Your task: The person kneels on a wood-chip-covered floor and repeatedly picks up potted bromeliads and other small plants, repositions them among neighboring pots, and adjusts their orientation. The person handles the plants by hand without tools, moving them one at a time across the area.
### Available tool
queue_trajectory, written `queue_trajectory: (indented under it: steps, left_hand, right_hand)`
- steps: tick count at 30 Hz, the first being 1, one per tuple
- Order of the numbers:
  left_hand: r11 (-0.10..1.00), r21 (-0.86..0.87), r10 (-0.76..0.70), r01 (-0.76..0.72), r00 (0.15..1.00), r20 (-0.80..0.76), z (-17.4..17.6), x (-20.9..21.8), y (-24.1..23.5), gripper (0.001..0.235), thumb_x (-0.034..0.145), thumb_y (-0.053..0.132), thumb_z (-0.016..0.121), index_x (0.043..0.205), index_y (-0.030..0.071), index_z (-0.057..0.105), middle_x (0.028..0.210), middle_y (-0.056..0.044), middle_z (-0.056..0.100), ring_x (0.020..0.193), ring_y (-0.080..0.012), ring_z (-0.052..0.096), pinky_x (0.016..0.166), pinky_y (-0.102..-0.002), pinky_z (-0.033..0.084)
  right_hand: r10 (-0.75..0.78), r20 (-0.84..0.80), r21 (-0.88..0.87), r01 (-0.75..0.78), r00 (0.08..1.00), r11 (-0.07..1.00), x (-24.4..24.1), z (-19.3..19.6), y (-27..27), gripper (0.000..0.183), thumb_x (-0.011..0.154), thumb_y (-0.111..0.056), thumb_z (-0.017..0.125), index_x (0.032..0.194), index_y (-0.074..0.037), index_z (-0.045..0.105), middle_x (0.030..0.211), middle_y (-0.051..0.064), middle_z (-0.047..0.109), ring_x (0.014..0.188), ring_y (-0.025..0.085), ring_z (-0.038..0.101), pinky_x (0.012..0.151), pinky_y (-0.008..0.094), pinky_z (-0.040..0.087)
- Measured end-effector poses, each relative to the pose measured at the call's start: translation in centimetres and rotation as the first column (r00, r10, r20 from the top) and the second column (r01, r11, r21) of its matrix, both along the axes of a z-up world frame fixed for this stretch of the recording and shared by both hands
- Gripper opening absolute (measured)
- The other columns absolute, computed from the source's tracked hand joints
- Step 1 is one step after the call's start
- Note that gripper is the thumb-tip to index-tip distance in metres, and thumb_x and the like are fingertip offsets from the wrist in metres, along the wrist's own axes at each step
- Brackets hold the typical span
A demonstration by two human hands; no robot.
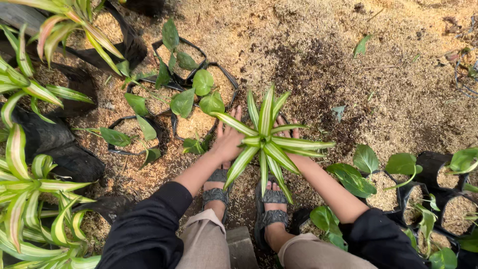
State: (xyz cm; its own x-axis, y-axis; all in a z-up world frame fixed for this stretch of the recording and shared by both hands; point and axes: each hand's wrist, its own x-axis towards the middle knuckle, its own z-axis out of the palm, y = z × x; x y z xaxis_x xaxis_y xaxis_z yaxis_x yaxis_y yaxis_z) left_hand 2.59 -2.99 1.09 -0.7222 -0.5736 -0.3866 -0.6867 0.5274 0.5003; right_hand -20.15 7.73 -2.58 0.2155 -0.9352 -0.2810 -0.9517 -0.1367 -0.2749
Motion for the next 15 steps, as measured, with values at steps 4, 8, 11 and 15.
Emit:
queue_trajectory:
  steps: [4, 8, 11, 15]
  left_hand:
    - [0.949, 0.220, 0.291, -0.226, 0.895, -0.338, -1.9, 1.7, 2.4, 0.059, 0.091, 0.027, 0.074, 0.146, 0.033, 0.056, 0.171, -0.017, -0.012, 0.157, -0.0399, -0.006, 0.123, -0.058, 0.003]
    - [0.989, 0.014, 0.145, -0.145, 0.972, -0.185, -2.3, 1.1, 2.3, 0.049, 0.082, 0.024, 0.080, 0.129, 0.033, 0.071, 0.170, -0.016, -0.011, 0.158, -0.0381, -0.003, 0.123, -0.064, -0.003]
    - [0.990, -0.045, 0.128, -0.130, 0.990, -0.054, -2.1, -0.1, 1.5, 0.046, 0.079, 0.025, 0.082, 0.123, 0.031, 0.073, 0.169, -0.014, -0.010, 0.158, -0.0374, -0.003, 0.119, -0.069, -0.007]
    - [0.983, -0.157, 0.112, -0.099, 0.991, 0.075, -3.4, -0.7, 1.6, 0.039, 0.082, 0.014, 0.077, 0.116, 0.034, 0.078, 0.174, -0.012, -0.008, 0.161, -0.0355, -0.004, 0.118, -0.070, -0.010]
  right_hand:
    - [-0.015, 0.090, -0.435, 0.053, 0.996, 0.899, 0.7, -3.5, 2.0, 0.088, 0.098, -0.075, 0.032, 0.163, -0.016, 0.022, 0.168, 0.021, 0.007, 0.156, 0.036, -0.005, 0.115, 0.064, -0.018]
    - [-0.193, -0.162, -0.176, 0.164, 0.968, 0.971, 0.6, -7.2, 2.3, 0.071, 0.099, -0.065, 0.040, 0.160, -0.029, 0.031, 0.173, 0.009, 0.014, 0.160, 0.028, -0.001, 0.121, 0.063, -0.016]
    - [-0.222, 0.073, -0.197, 0.232, 0.972, 0.953, -0.1, -8.8, 1.5, 0.075, 0.100, -0.063, 0.043, 0.162, -0.023, 0.032, 0.173, 0.008, 0.016, 0.160, 0.026, 0.002, 0.120, 0.064, -0.015]
    - [-0.181, -0.175, -0.365, 0.107, 0.968, 0.925, 0.2, -9.4, 2.2, 0.071, 0.099, -0.061, 0.042, 0.161, -0.028, 0.033, 0.171, 0.006, 0.016, 0.159, 0.025, 0.002, 0.122, 0.059, -0.014]
